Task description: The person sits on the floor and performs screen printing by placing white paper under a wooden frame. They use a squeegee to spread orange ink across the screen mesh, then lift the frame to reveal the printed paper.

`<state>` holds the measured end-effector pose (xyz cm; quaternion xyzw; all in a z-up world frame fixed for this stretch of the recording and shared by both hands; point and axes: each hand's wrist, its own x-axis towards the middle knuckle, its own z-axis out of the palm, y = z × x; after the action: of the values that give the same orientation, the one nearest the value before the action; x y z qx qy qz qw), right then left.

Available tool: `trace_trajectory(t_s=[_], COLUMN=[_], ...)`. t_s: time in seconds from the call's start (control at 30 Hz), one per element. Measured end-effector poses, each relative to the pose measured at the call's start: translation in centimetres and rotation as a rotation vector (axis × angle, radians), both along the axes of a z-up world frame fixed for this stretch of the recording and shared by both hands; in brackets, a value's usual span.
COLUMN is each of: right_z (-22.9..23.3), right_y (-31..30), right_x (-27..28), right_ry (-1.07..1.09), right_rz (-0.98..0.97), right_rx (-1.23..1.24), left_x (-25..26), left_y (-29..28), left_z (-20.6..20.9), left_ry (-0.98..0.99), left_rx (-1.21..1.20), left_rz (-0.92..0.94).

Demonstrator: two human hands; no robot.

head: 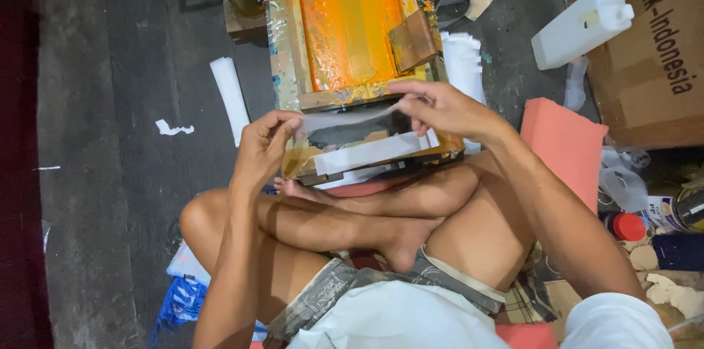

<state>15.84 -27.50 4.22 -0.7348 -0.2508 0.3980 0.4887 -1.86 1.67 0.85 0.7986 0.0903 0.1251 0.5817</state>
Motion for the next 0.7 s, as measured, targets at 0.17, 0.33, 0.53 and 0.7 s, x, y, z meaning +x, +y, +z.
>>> trace_trajectory(t_s=[0.17,0.33,0.53,0.7], right_z=[-0.7,-0.8,0.4,-0.8], right_y=[-0.2,0.0,1.7,0.9], right_x=[-0.3,-0.4,-2.2,-2.6], right_ry=[0.085,-0.067,-0.130,-0.283], right_rz=[-0.164,-0.177,0.072,0.012], right_rx=[0.231,0.286,0.169,0.340], left_x=[0.5,0.6,3.3,4.9], left_y=[-0.5,-0.8,-4.7,-8.3], left_z=[0.9,2.4,3.6,2.2], left_ry=[-0.057,-0.022,-0.053,0.075], left_rx=[0.034,0.095,0.079,-0.007], left_rz=[-0.054,-0.118,-0.222,-0.348])
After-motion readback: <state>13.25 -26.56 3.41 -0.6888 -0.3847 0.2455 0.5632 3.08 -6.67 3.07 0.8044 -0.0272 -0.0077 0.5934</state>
